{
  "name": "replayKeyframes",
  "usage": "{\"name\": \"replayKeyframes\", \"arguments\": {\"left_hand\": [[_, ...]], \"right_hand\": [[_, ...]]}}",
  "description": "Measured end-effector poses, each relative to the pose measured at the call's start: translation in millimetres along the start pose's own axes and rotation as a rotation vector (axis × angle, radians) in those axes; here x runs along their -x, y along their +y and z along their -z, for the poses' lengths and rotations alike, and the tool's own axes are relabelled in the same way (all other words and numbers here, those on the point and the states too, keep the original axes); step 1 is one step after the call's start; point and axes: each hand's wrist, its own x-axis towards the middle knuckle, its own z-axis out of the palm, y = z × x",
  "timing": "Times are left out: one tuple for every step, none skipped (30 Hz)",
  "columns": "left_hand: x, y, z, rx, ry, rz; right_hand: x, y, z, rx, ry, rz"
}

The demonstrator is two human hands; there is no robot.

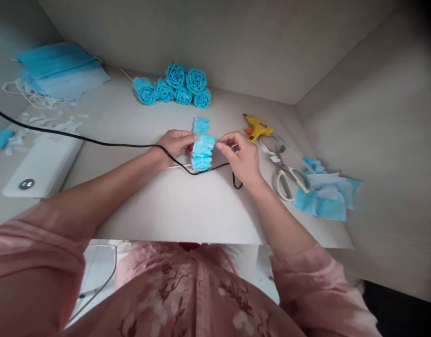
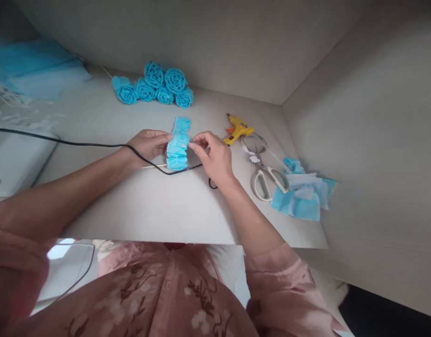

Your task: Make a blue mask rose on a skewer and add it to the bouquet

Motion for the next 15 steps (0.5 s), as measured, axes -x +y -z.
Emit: {"name": "replayKeyframes", "arguments": {"left_hand": [[-0.1, -0.2, 0.3, 0.009, 0.006, -0.002], [-0.2, -0.5, 0.6, 0.021, 0.015, -0.004], [-0.3, -0.7, 0.9, 0.031, 0.023, -0.006], [-0.3, -0.9, 1.1, 0.034, 0.024, -0.004], [-0.4, -0.9, 1.3, 0.037, 0.024, -0.003], [-0.3, -0.8, 1.3, 0.042, 0.025, -0.003], [-0.3, -0.5, 1.1, 0.046, 0.024, -0.005], [-0.2, -0.1, 0.8, 0.049, 0.023, -0.006], [-0.1, 0.4, 0.4, 0.048, 0.022, -0.006], [0.0, 0.8, -0.1, 0.043, 0.021, -0.006], [0.0, 1.2, -0.5, 0.034, 0.02, -0.006], [0.0, 1.5, -0.9, 0.021, 0.019, -0.007], [-0.1, 1.6, -1.2, 0.007, 0.018, -0.01], [-0.2, 1.5, -1.4, -0.007, 0.017, -0.013], [-0.3, 1.4, -1.5, -0.018, 0.017, -0.017]], "right_hand": [[-0.3, 0.1, 0.1, -0.025, 0.008, 0.0], [-0.5, 0.0, 0.4, -0.04, 0.016, 0.004], [-0.7, -0.3, 0.8, -0.043, 0.022, 0.015], [-0.9, -0.9, 1.3, -0.036, 0.022, 0.037], [-1.1, -1.6, 2.0, -0.022, 0.02, 0.07], [-1.2, -2.4, 2.8, -0.004, 0.017, 0.111], [-1.5, -3.2, 3.7, 0.018, 0.016, 0.156], [-1.8, -3.8, 4.6, 0.042, 0.016, 0.196], [-2.1, -4.2, 5.5, 0.066, 0.016, 0.227], [-2.6, -4.3, 6.3, 0.087, 0.016, 0.25], [-3.0, -4.1, 7.1, 0.105, 0.013, 0.267], [-3.5, -3.6, 7.7, 0.118, 0.008, 0.279], [-3.9, -3.0, 8.3, 0.126, 0.005, 0.289], [-4.4, -2.2, 8.8, 0.13, 0.006, 0.298], [-4.8, -1.5, 9.3, 0.132, 0.01, 0.306]]}}
